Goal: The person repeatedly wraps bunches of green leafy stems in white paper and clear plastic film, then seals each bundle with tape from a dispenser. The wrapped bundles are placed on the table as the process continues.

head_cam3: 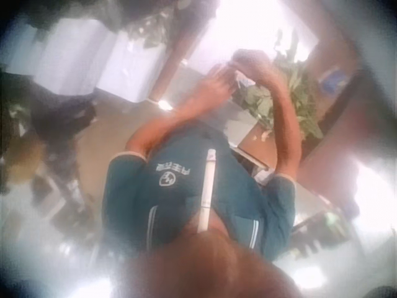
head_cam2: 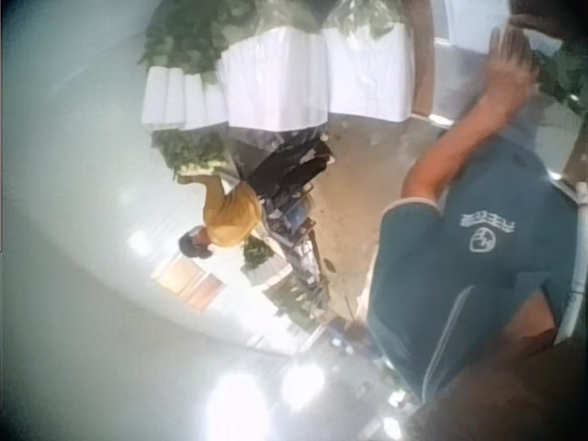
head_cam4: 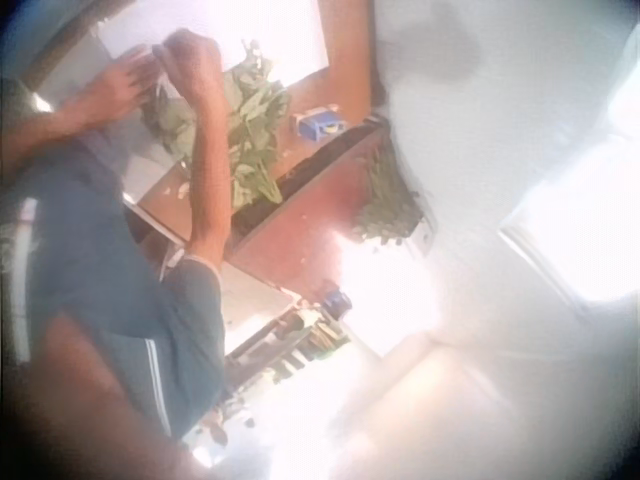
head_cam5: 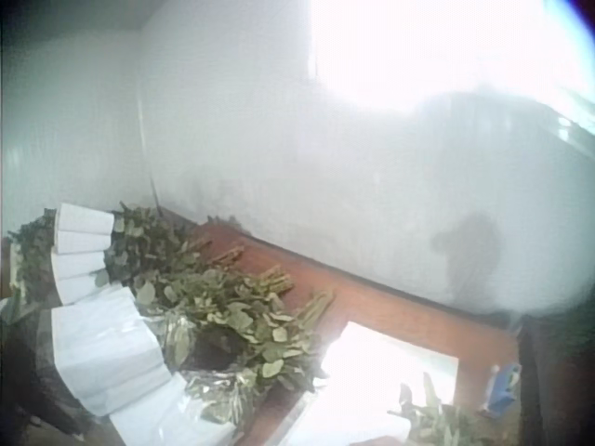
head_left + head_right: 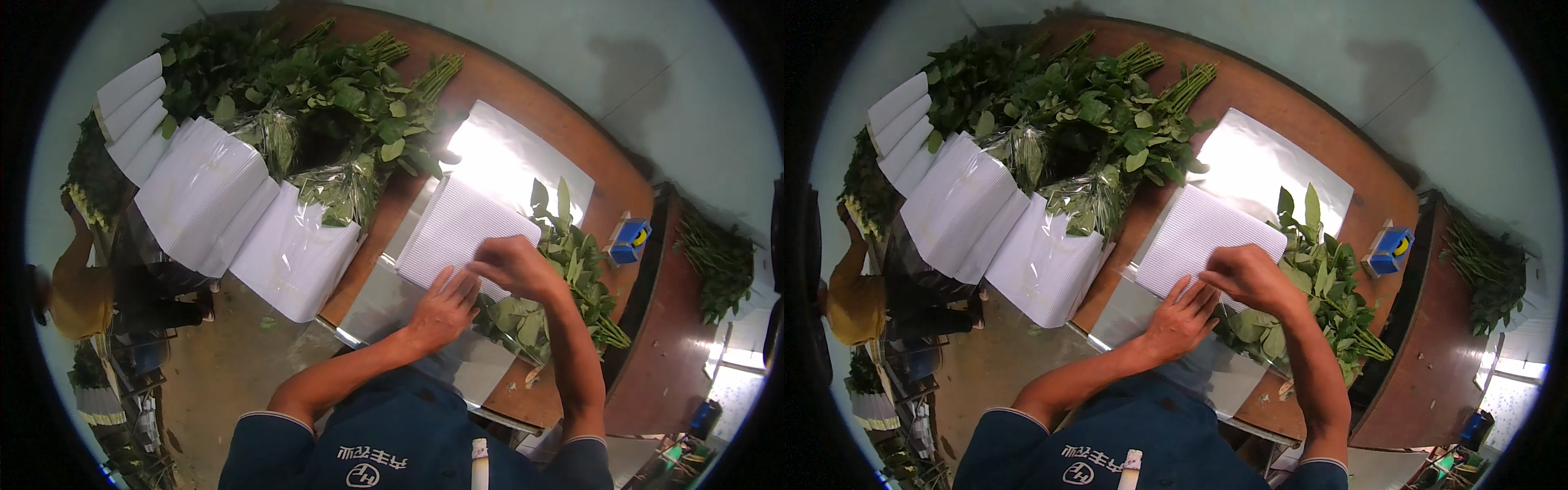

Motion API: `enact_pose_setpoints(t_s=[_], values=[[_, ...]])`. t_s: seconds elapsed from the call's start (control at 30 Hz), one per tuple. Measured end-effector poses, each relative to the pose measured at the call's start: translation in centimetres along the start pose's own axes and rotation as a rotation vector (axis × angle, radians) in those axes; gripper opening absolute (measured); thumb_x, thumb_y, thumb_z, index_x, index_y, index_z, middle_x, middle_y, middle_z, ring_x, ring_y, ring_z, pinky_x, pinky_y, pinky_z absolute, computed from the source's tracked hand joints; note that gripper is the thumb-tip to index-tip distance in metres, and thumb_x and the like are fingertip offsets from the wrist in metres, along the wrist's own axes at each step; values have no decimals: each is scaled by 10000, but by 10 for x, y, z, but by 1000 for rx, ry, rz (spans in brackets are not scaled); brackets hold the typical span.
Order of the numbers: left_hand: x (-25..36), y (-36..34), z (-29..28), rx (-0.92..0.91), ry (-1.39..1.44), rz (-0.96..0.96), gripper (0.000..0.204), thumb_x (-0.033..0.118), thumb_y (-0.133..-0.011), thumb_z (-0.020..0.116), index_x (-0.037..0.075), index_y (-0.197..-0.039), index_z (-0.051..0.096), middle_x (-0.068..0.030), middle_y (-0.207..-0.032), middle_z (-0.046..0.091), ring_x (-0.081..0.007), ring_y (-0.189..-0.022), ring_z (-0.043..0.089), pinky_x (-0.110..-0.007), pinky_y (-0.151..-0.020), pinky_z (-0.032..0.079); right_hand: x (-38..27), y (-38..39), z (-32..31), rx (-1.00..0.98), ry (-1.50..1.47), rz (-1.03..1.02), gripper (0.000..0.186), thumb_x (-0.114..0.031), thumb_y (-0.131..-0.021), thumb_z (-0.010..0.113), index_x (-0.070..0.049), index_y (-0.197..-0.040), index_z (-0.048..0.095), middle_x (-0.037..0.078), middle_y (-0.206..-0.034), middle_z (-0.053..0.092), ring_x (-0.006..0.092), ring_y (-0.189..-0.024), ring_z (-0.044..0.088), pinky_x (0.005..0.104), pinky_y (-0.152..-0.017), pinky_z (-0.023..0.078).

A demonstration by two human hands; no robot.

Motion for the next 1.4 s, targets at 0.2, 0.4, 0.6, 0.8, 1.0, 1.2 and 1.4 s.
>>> enact_pose_setpoints(t_s=[0.2, 0.4, 0.6, 0.8, 1.0, 1.2, 1.4], values=[[0, -3, -1, 56, 32, 7, 500, 278, -956, 649, -43, -1338, 610, -195, -1395, 604, -336, -1400, 489, -519, -1225, 276, 17, -43, 27, 72, 289, 168, 401, -366, -789, 880, -9, -746, 702, 157, -649, 652, 305, -588, 624, 391, -583, 499], [4, 2, -38, 84, 341, 36, 440, 169, -926, 692, -14, -1320, 629, -197, -1337, 656, -356, -1293, 593, -495, -1123, 428, 72, 2, 10, 376, 292, 406, 561, -495, -710, 908, 14, -672, 677, 165, -609, 647, 292, -557, 642, 415, -580, 512], [-60, 107, 8, -48, 1008, -774, 261, 219, -1017, 616, -14, -1029, 735, -164, -947, 757, -261, -846, 740, -383, -757, 581, 82, 56, -12, 843, -105, 369, 278, -212, -910, 787, 49, -858, 703, 110, -679, 687, 144, -610, 636, 314, -597, 516], [-174, 95, 74, 179, 533, -1204, 515, 447, -990, 642, -21, -791, 718, -160, -747, 727, -217, -666, 692, -377, -638, 541, 87, 21, 16, 677, 328, 95, 414, -225, -955, 715, 7, -1276, 594, 239, -1238, 644, 417, -1151, 616, 468, -1004, 483], [-205, 69, 69, -3, 806, -1232, 383, 345, -856, 836, -26, -867, 742, -108, -806, 734, -170, -736, 676, -327, -674, 538, 95, 16, 23, 627, 255, 167, 452, -257, -950, 693, 4, -1300, 577, 230, -1258, 628, 414, -1193, 578, 483, -1039, 435], [-220, 45, 85, 7, 1080, -960, 200, 92, -894, 765, -11, -1063, 738, -86, -984, 743, -162, -878, 680, -299, -802, 541, 92, 16, 22, 654, 250, 150, 454, -224, -931, 706, 11, -1298, 577, 227, -1259, 631, 420, -1191, 575, 486, -1036, 440], [-244, -90, 93, 97, 1201, -969, 274, 128, -914, 761, 8, -1156, 716, -68, -1049, 733, -158, -970, 670, -311, -839, 538, 93, 17, 21, 682, 221, 158, 473, -237, -908, 745, 4, -1284, 592, 202, -1270, 633, 400, -1205, 574, 485, -1049, 430]])
Point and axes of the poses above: each hand's wrist, its own y-axis away from the middle knuckle, its own z-axis out of the palm, x = y × z, the point moved 1 cm from there along -y, towards the middle knuckle
